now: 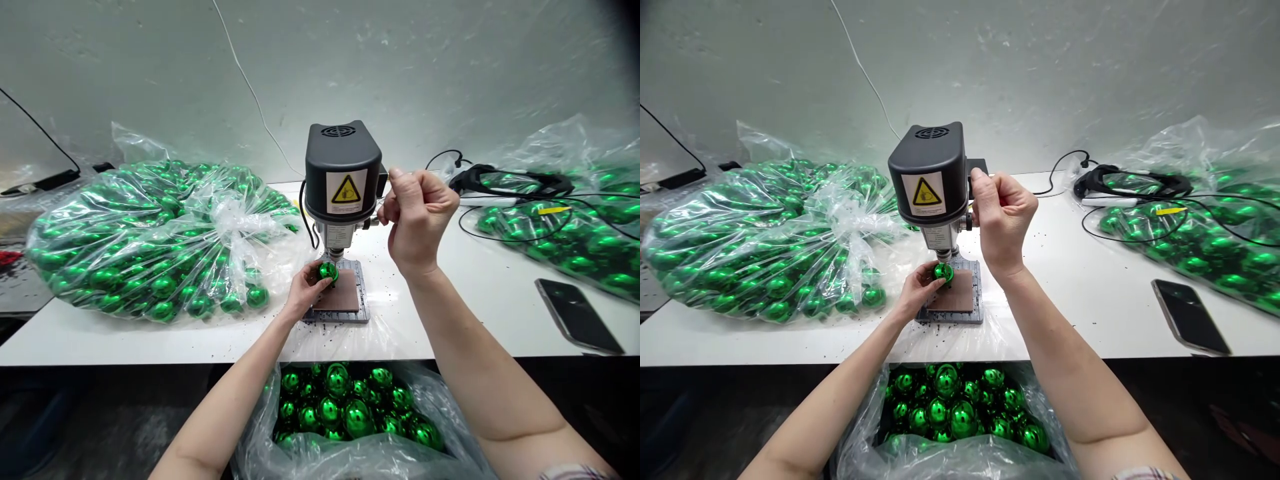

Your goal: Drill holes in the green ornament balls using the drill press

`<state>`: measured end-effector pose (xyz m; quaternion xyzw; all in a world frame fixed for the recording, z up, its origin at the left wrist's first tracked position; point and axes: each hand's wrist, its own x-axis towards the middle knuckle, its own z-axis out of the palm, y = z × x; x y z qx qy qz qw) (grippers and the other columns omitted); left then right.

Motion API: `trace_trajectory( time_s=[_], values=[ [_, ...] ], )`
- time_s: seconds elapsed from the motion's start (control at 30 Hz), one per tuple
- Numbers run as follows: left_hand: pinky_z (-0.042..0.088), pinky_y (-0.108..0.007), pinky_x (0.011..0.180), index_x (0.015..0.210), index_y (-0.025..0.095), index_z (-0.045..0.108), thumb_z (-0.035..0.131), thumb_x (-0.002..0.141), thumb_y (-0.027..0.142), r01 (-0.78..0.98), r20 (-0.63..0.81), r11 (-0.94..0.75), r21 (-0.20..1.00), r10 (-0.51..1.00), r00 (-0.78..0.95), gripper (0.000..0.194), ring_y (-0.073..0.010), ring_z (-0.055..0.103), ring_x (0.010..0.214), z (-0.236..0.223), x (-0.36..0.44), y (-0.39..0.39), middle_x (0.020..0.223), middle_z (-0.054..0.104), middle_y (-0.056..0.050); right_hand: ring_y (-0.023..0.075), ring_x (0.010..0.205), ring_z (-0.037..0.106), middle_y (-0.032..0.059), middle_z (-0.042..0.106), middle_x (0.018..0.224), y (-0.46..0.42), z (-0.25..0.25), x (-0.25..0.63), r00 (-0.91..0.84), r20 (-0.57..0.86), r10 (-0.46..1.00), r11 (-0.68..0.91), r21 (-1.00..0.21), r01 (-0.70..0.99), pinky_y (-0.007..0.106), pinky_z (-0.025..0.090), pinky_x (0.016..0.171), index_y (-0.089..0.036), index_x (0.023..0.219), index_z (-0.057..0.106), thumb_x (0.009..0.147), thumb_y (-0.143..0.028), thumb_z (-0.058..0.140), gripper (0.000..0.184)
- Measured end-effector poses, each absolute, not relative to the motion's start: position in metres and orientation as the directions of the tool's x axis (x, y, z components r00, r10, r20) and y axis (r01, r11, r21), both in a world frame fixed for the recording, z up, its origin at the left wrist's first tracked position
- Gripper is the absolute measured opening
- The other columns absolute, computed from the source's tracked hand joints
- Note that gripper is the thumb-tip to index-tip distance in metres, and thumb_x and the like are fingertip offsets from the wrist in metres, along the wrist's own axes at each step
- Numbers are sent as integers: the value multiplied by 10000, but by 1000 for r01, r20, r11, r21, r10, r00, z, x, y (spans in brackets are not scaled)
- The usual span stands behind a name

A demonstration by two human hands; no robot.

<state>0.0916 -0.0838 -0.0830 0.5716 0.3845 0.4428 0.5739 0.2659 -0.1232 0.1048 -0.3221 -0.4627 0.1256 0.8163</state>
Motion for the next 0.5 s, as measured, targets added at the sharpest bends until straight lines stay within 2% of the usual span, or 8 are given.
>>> trace_trajectory(
  time_s=[0.2, 0.5],
  values=[
    [487, -467, 1085, 1273, 160, 600, 859, 706, 324, -54, 154, -144, 988, 906, 395, 645, -279, 650, 1183, -90, 93, -86, 1273, 672, -143, 40, 389, 322, -68, 325, 455, -124, 104, 265, 536, 682, 497, 756, -644, 119, 238, 290, 371, -211, 530, 331, 878, -273, 656, 481],
    [505, -436, 1044, 1262, 182, 577, 762, 804, 277, 87, 262, -321, 943, 879, 398, 503, -257, 639, 1152, -86, 92, -94, 1226, 653, -120, 39, 410, 303, -67, 331, 469, -126, 103, 264, 519, 699, 492, 763, -633, 129, 240, 287, 389, -208, 544, 316, 888, -317, 659, 498]
  ],
)
